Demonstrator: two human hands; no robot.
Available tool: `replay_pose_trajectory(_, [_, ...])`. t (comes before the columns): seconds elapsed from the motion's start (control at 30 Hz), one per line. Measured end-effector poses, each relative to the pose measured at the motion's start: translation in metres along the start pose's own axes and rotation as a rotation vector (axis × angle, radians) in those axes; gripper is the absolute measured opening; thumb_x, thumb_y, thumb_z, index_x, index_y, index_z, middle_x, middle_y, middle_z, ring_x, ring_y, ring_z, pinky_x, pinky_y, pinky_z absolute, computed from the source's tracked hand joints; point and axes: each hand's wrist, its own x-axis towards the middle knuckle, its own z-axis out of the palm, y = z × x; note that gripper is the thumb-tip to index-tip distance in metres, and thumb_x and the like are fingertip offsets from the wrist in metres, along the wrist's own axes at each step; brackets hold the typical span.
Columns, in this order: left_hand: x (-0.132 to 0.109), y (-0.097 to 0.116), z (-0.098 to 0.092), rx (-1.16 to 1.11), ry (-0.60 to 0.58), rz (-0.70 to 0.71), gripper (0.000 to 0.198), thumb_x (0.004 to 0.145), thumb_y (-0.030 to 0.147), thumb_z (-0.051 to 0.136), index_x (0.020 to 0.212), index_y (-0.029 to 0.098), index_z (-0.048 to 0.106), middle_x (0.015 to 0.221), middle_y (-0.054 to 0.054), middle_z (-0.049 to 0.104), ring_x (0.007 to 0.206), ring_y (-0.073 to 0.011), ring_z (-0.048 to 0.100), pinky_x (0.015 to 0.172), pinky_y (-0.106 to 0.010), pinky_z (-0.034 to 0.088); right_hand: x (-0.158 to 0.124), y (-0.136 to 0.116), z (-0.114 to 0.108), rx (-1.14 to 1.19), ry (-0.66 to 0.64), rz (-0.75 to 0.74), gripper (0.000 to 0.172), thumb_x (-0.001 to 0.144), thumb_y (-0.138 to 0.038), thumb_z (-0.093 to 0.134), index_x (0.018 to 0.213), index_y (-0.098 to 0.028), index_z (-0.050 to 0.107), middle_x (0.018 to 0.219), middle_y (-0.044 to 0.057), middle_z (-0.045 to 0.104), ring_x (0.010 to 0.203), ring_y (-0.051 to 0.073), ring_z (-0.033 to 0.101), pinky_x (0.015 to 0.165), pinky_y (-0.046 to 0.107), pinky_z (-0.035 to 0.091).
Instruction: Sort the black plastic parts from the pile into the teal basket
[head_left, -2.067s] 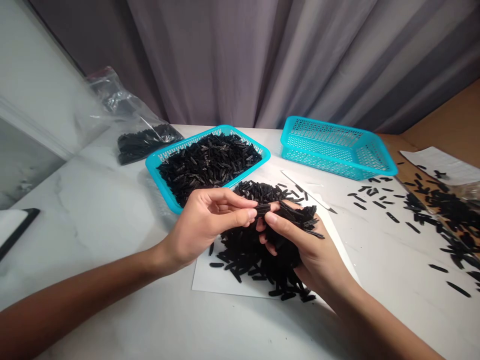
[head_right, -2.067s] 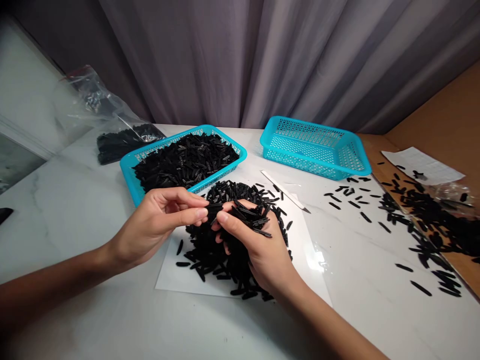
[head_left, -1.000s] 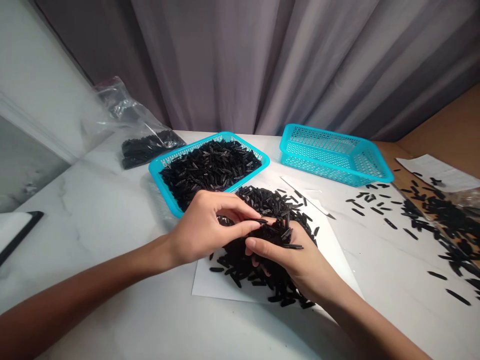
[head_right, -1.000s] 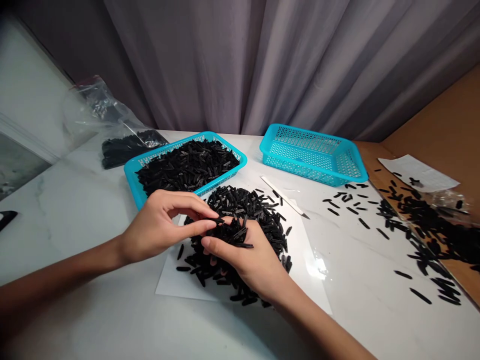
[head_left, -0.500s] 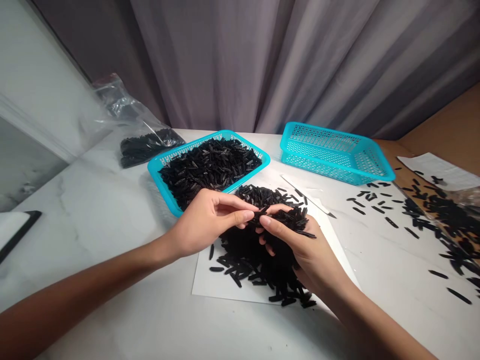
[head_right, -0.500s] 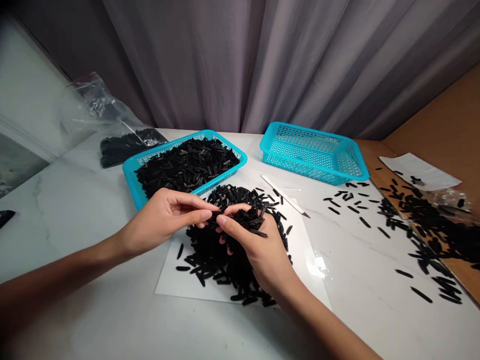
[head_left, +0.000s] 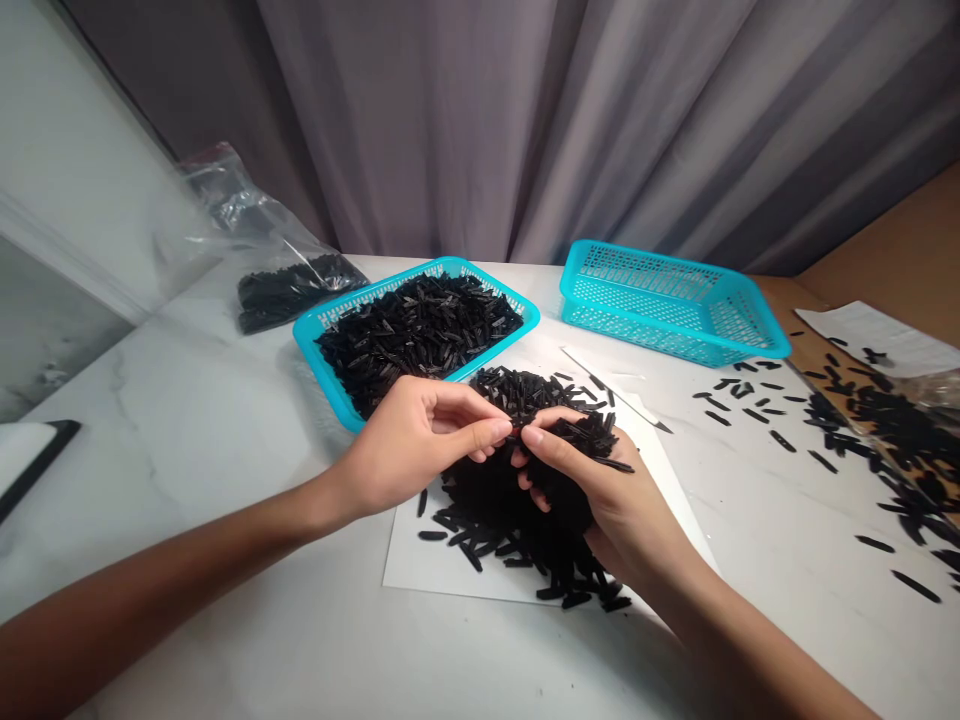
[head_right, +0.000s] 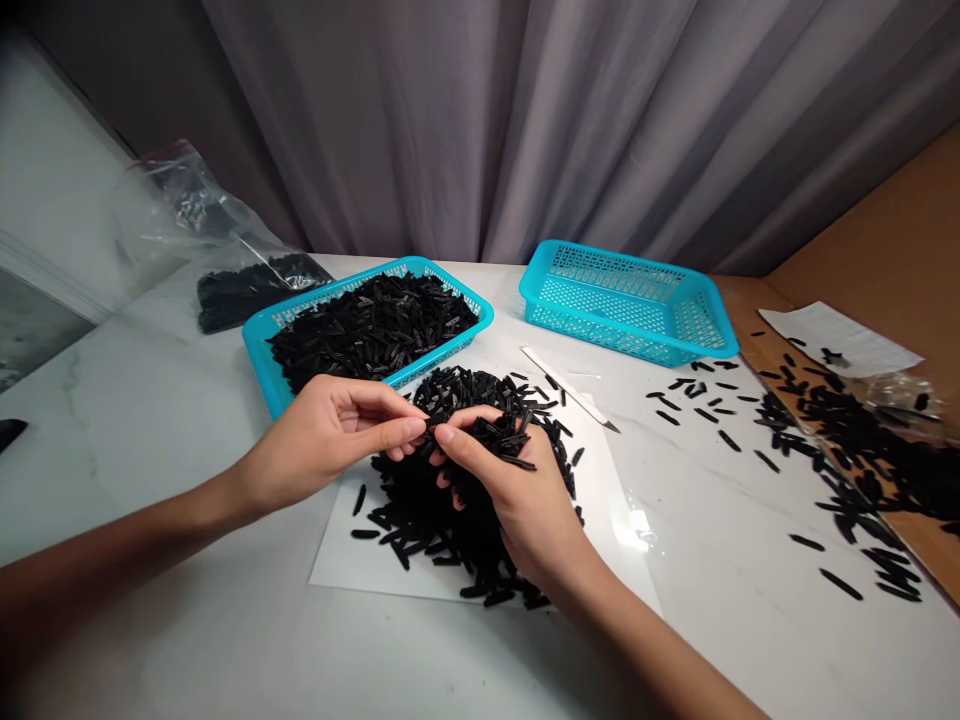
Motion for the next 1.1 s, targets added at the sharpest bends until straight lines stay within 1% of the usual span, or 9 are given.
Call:
replay_pose_trajectory(0.1, [-0.0012,0.0023,0.0010,0.015,0.030,0.012,0.013,0.084,0.027,0.073,0.083,0.014,0.075,0.075,-0.001,0.071,0.066,-0.0094,0.064,0.064,-0.017,0.054,0.0000,0.0002,0.0003,0.007,0.000,0.003,0.017,0.082,-0.034,0.077,0.081,-0.019,0.067,0.077,0.002,0.067,0.065,0.013,0.059,0.051,0.019,0.045])
replay_pose_trajectory(0.23, [-0.0016,0.0040,0.0021,0.037,0.054,0.029,0.013,0.084,0.026,0.072,0.080,0.014,0.074,0.071,0.000,0.070,0.064,-0.0088,0.063,0.063,-0.017,0.053,0.0006,0.0003,0.0008,0.012,-0.014,0.014,0.019,0.082,-0.035,0.077,0.081,-0.019,0.067,0.076,0.001,0.066,0.065,0.013,0.059,0.051,0.019,0.045])
replay_pose_trajectory(0.37, [-0.0023,0.0033,0.0038,0.059,0.049,0.034,0.013,0.084,0.026,0.072,0.079,0.014,0.074,0.072,0.000,0.071,0.065,-0.0098,0.064,0.062,-0.018,0.053,0.0010,-0.0004,0.0008,0.015,-0.016,0.015,0.020,0.081,-0.037,0.077,0.080,-0.019,0.068,0.074,0.001,0.065,0.064,0.013,0.058,0.050,0.020,0.045])
replay_pose_trajectory(0.6, [-0.0042,0.0046,0.0057,0.141,0.090,0.062,0.011,0.082,0.025,0.073,0.078,0.015,0.074,0.075,-0.001,0.073,0.068,-0.0119,0.068,0.065,-0.019,0.055,0.0007,-0.0016,0.0012,0.024,-0.015,0.045,0.021,0.078,-0.036,0.080,0.080,-0.018,0.069,0.073,0.002,0.066,0.063,0.013,0.058,0.050,0.020,0.046])
replay_pose_trajectory(0.8, [-0.0048,0.0021,0.0057,0.132,0.087,0.058,0.013,0.082,0.027,0.073,0.078,0.015,0.072,0.075,-0.002,0.073,0.069,-0.0134,0.068,0.063,-0.020,0.056,0.0007,-0.0012,0.0025,0.043,0.006,0.033,0.021,0.077,-0.037,0.081,0.082,-0.019,0.070,0.073,0.002,0.067,0.063,0.014,0.059,0.050,0.021,0.046])
replay_pose_trajectory(1.0, [-0.0052,0.0018,0.0070,0.130,0.070,0.047,0.015,0.083,0.028,0.072,0.077,0.015,0.071,0.076,-0.002,0.074,0.067,-0.0119,0.068,0.061,-0.019,0.055,0.0010,-0.0005,0.0026,0.033,0.005,0.028,0.019,0.079,-0.036,0.080,0.079,-0.020,0.069,0.072,0.000,0.068,0.064,0.013,0.059,0.050,0.020,0.045])
replay_pose_trajectory(1.1, [-0.0064,0.0015,0.0072,0.127,0.072,0.055,0.014,0.083,0.027,0.072,0.077,0.014,0.071,0.076,-0.002,0.074,0.067,-0.0121,0.068,0.060,-0.019,0.055,-0.0001,0.0006,0.0031,0.023,0.014,0.030,0.022,0.080,-0.039,0.079,0.079,-0.020,0.069,0.070,0.001,0.067,0.062,0.012,0.058,0.049,0.020,0.044])
